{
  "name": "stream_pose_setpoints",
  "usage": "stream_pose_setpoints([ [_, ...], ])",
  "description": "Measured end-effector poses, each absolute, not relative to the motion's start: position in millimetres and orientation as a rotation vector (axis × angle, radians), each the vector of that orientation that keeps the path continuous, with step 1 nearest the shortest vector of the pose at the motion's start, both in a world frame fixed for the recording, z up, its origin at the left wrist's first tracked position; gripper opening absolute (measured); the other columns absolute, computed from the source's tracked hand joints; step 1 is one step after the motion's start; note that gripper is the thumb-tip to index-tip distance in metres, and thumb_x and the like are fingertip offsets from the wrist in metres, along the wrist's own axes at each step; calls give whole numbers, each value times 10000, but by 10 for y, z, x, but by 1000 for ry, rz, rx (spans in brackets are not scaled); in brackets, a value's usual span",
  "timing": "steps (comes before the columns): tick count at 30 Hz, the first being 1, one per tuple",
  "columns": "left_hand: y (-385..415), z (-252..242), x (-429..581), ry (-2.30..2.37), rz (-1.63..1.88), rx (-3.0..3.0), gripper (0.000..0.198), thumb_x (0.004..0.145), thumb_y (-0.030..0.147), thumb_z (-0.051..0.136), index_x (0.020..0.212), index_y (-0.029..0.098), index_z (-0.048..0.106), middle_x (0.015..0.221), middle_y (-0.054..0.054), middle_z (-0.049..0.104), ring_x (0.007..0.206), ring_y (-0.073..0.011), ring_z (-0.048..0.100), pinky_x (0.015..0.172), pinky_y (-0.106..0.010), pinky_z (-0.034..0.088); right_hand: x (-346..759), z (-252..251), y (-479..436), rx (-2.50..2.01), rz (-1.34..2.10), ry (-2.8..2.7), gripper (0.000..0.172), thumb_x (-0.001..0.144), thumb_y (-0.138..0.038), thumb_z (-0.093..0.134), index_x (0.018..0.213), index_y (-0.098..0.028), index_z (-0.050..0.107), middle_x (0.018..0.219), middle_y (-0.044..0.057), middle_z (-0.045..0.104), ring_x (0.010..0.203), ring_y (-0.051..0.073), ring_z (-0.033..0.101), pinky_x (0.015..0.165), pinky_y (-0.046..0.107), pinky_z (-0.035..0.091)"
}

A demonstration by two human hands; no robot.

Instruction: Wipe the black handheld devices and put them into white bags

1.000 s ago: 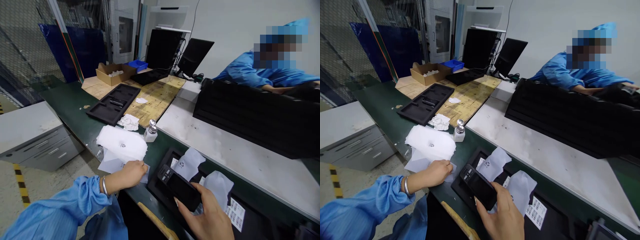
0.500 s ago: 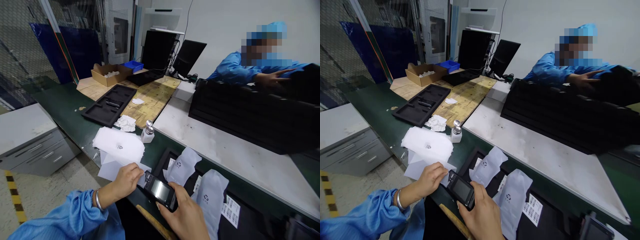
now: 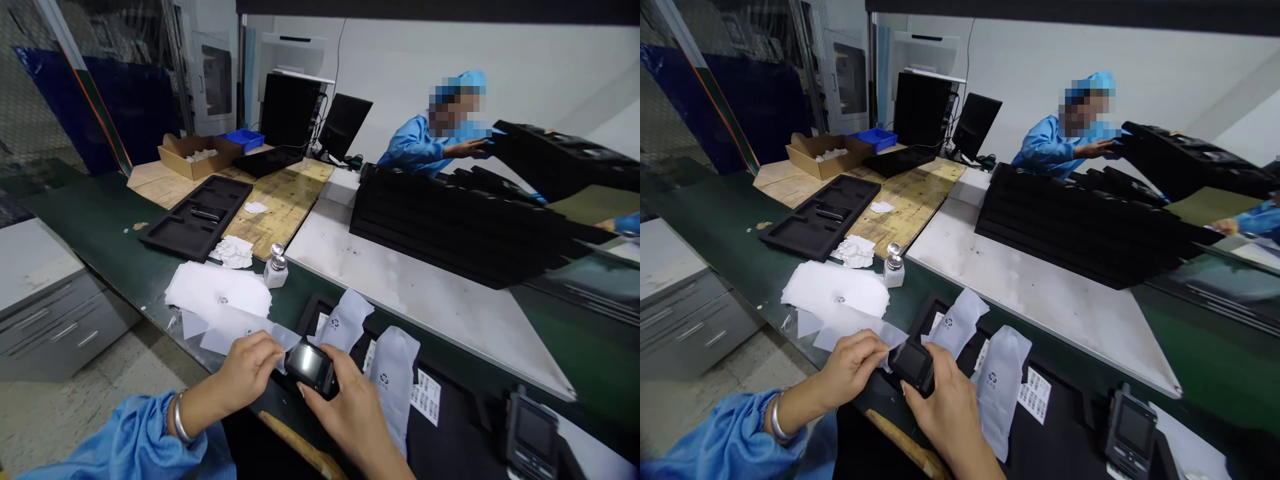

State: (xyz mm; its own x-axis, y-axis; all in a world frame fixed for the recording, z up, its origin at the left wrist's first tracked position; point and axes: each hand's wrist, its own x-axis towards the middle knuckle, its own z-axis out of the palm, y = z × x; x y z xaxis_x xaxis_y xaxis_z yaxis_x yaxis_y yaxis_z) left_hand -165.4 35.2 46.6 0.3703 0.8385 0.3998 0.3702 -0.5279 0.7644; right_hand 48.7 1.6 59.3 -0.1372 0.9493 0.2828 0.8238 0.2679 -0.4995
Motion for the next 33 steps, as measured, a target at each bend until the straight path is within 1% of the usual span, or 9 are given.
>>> stream_pose_setpoints([
  [5, 405, 602, -1544, 1039, 1032, 2063, 195, 962, 204, 480, 885, 189, 659, 797, -31, 627, 743, -146, 611, 689, -257, 479, 451, 583, -25, -1458, 307, -2133, 478, 792, -269, 610, 1247, -188, 486, 1121, 97, 648, 973, 256, 662, 808, 383, 568],
  [10, 427, 757, -1301, 954, 1039, 2067, 186, 954, 173, 475, 840, 184, 621, 787, -22, 616, 743, -140, 595, 699, -255, 478, 446, 609, -8, -1476, 365, -2094, 745, 764, -219, 631, 1441, -180, 321, 1213, 126, 597, 1056, 277, 629, 860, 418, 556],
  [15, 417, 851, -1241, 798, 1062, 2326, 146, 955, 189, 505, 1014, 194, 639, 984, -78, 645, 907, -187, 613, 823, -327, 512, 664, 876, 3, -1608, 417, -2151, 626, 733, -200, 690, 1320, -185, 473, 1209, 115, 574, 1045, 282, 605, 878, 444, 534],
  [16, 443, 854, -1255, 800, 1033, 2436, 212, 928, 233, 571, 1131, 200, 621, 1131, -113, 625, 1033, -238, 594, 906, -398, 498, 716, 962, -7, -1659, 414, -2147, 626, 728, -211, 711, 1310, -175, 483, 1193, 118, 577, 1036, 287, 603, 875, 449, 532],
  [19, 590, 792, -1235, 856, 824, 2682, 792, 772, 307, 751, 1463, 219, 373, 1468, -174, 410, 1326, -394, 393, 1076, -627, 332, 836, 1248, -37, -1761, 411, -2180, 611, 727, -237, 747, 1282, -147, 507, 1145, 121, 589, 1007, 298, 606, 872, 461, 525],
  [21, 689, 699, -1115, 812, 721, 2703, 945, 751, 237, 734, 1533, 226, 205, 1459, -174, 430, 1319, -382, 425, 1099, -662, 283, 889, 1427, -49, -1764, 436, -2210, 606, 735, -246, 765, 1274, -138, 510, 1137, 122, 595, 1003, 305, 608, 874, 469, 526],
  [27, 672, 654, -420, 533, 1114, 2280, 982, 760, 326, 730, 1532, 221, 132, 1476, -179, 411, 1305, -347, 477, 1065, -534, 426, 1222, 1575, -200, -1399, 416, -1962, 1002, 722, -405, 843, 1502, -233, 238, 1399, 133, 465, 1163, 264, 546, 1014, 416, 466],
  [30, 549, 830, -48, 548, 1195, 2074, 917, 791, 301, 697, 1526, 217, 154, 1493, -165, 389, 1301, -324, 487, 1057, -480, 453, 1467, 1402, -337, -1359, 411, -1748, 981, 745, -606, 744, 1515, -261, 245, 1400, 127, 459, 1139, 258, 560, 980, 399, 489],
  [33, 415, 971, 317, 519, 1208, 1952, 884, 803, 273, 666, 1524, 219, 157, 1449, -152, 438, 1229, -291, 547, 1028, -455, 479, 1644, 1253, -460, -1346, 337, -1612, 785, 828, -588, 676, 1462, -232, 381, 1349, 130, 512, 1147, 271, 561, 962, 404, 499],
])
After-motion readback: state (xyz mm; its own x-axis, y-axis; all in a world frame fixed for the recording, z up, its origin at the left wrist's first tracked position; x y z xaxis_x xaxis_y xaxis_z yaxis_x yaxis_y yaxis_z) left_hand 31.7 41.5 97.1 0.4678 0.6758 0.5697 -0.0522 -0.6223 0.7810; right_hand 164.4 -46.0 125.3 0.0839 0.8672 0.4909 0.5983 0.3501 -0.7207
